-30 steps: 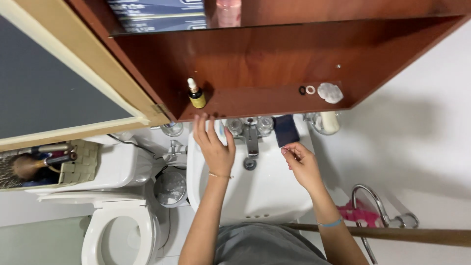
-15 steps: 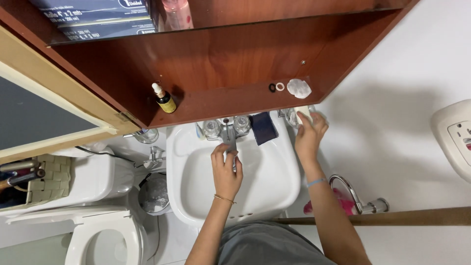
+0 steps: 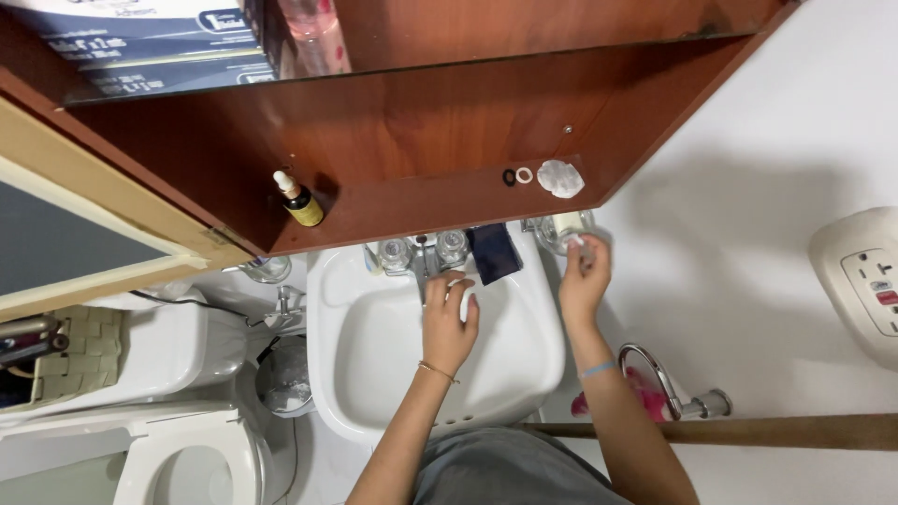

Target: The person holds a blue cloth, opens a pouch of liquid detergent, and wets the cloth under the sink faucet. They then arrange a bar of soap, a tube, toothpaste, and toothbrushes on the open cabinet shelf, place a pink scrunchie on the shelf, and wipe the faucet area with the cloth.

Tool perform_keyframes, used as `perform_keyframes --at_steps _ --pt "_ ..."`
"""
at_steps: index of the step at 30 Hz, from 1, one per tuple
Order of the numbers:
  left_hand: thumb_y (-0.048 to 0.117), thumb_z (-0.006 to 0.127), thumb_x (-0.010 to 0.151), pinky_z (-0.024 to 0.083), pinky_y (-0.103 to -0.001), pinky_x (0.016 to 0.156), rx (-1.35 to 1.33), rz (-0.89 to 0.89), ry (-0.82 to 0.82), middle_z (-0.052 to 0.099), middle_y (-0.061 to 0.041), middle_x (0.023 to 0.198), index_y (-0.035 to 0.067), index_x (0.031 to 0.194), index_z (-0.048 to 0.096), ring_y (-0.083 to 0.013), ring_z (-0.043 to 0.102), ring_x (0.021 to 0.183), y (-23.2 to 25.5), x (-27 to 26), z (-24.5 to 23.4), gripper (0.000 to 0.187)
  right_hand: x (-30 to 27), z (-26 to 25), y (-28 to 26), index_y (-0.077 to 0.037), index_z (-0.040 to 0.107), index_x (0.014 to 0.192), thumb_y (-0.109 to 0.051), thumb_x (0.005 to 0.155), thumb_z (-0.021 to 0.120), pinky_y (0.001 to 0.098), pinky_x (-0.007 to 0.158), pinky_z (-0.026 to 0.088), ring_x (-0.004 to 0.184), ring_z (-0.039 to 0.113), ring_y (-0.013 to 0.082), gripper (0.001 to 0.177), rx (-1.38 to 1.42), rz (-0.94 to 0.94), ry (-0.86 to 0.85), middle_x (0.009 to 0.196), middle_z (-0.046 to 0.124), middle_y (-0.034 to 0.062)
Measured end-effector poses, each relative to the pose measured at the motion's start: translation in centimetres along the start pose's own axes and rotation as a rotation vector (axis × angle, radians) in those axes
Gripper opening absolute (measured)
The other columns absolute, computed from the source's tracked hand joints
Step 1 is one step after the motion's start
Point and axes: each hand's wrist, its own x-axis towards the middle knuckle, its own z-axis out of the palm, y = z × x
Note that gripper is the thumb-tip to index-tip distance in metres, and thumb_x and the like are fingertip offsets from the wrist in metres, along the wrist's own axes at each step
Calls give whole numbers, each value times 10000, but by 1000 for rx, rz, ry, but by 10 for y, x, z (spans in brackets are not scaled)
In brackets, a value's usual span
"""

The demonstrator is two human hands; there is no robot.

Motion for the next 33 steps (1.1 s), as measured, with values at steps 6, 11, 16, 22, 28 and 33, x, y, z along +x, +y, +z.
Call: perform_keyframes --at_steps 6,11,16,22,28,33 --pt "204 673 941 603 -327 823 -565 -306 -349 526 -133 1445 69 1458 494 -243 671 1103 30 25 19 563 -56 8 3 -40 613 1146 31 908 715 205 715 511 816 650 77 269 571 265 -368 894 714 29" --pt "141 504 1077 639 -288 857 -816 -430 -330 721 -108 1205 55 1354 637 -173 741 1021 -23 -1 64 319 -42 -3 -19 -27 719 1123 -11 920 705 250 729 563 870 681 118 204 252 103 -492 1067 737 65" --pt "104 460 1066 506 -279 547 -648 -539 -321 736 -44 976 32 1220 677 -120 654 682 -20 -4 38 276 5 2 -15 -24 591 1327 -112 922 795 453 1060 433 1255 544 384 461 -303 -196 -30 1326 613 207" --pt "101 498 1055 449 -254 633 -490 -472 -280 651 -55 824 67 1303 673 -117 473 633 -11 -4 12 306 26 20 1 -70 607 1318 -112 794 826 532 1024 368 1236 517 422 569 -573 -144 -88 1319 648 200" --pt "-9 410 968 483 -294 798 -499 -367 -268 678 -89 979 101 1557 383 -180 538 728 -6 -6 -13 600 27 18 22 -74 666 1343 -99 834 814 493 1061 411 1170 555 401 530 -398 -69 -84 1197 692 200" --pt "65 459 1079 530 -345 808 -366 -344 -145 721 -99 1056 47 1277 401 -234 681 854 -14 -8 -25 207 -13 1 -13 -54 700 1312 -82 859 819 457 1050 454 1232 556 360 469 -178 -24 -65 1288 678 190"
